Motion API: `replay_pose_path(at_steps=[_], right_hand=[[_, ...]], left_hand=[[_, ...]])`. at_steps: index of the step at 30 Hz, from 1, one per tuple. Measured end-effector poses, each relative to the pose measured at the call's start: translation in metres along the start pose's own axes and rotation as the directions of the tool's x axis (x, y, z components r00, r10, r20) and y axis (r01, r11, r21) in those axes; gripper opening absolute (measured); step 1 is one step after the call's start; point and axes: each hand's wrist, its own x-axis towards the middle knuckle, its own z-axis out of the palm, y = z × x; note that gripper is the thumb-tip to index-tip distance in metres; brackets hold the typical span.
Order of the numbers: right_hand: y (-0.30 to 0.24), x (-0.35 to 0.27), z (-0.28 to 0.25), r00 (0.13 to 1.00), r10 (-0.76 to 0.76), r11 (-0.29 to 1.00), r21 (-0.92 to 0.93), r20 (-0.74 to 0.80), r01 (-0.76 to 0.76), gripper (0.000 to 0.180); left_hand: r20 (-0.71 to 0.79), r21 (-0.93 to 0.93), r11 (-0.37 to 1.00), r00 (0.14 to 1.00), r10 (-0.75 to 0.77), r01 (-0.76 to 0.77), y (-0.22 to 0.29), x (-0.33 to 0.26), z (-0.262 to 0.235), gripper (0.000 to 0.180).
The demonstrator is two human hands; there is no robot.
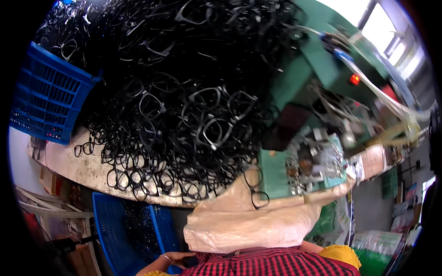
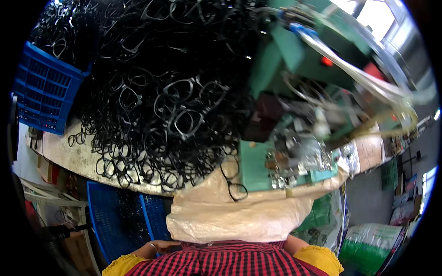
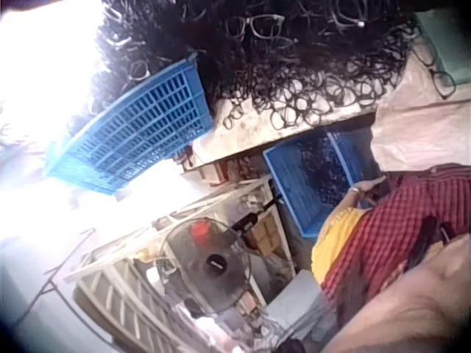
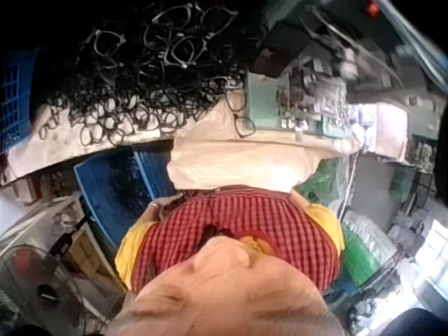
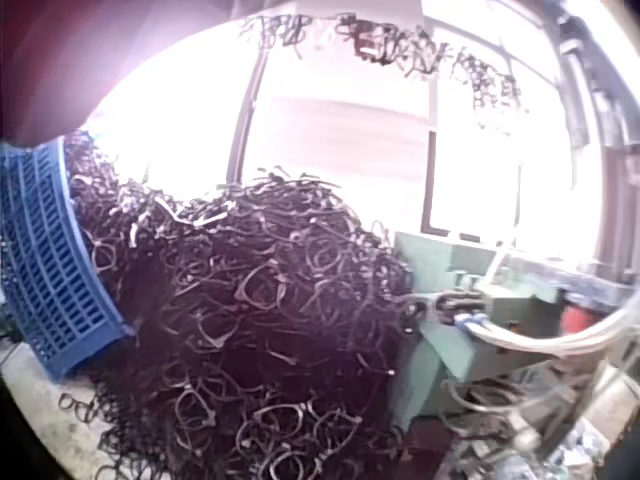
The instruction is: The person assembles eyeglasses by inserting small metal screws into the hinges of black frames using a pneumatic screwdriver. The person repeatedly picks frames from a pile, positions them in a jig, fastens the screws, and places the finished frames onto a white sack.
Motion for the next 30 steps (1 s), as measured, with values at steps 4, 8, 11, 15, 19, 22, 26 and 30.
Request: replay_pose_path(at_steps=[4, 8, 11, 15, 19, 22, 26, 30], right_hand=[[-0.021, -0.010, -0.022, 0.996, 0.085, 0.996, -0.022, -0.012, -0.085, 0.038], [-0.059, -0.014, -0.051, 0.991, 0.132, 0.991, -0.029, 0.026, -0.131, 0.038], [-0.083, -0.024, -0.076, 0.986, 0.159, 0.987, -0.025, 0.042, -0.158, 0.038], [-0.106, -0.045, -0.103, 0.982, 0.185, 0.983, -0.007, 0.047, -0.185, 0.038], [-0.113, -0.046, -0.115, 0.981, 0.190, 0.982, 0.002, 0.039, -0.190, 0.038], [-0.102, -0.043, -0.115, 0.982, 0.184, 0.983, -0.015, 0.035, -0.184, 0.038], [-0.079, -0.020, -0.101, 0.991, 0.135, 0.990, -0.034, 0.017, -0.135, 0.038], [-0.041, -0.008, -0.074, 0.994, 0.105, 0.994, -0.029, -0.005, -0.105, 0.038]], left_hand=[[-0.176, 0.179, 0.984, 0.984, 0.040, -0.008, -0.011, 0.074, -0.023, 0.075], [-0.349, 0.222, 0.974, 0.929, 0.126, -0.049, 0.017, 0.065, 0.019, 0.070], [-0.425, 0.264, 0.962, 0.888, 0.179, -0.067, 0.057, 0.052, 0.034, 0.066], [-0.469, 0.325, 0.943, 0.855, 0.223, -0.069, 0.109, 0.037, 0.045, 0.062], [-0.494, 0.378, 0.921, 0.821, 0.287, -0.094, 0.145, 0.044, 0.041, 0.057], [-0.515, 0.397, 0.910, 0.792, 0.328, -0.119, 0.156, 0.052, 0.038, 0.054], [-0.547, 0.418, 0.891, 0.734, 0.403, -0.177, 0.174, 0.068, 0.018, 0.049], [-0.552, 0.443, 0.873, 0.705, 0.446, -0.206, 0.156, 0.087, -0.006, 0.045]])
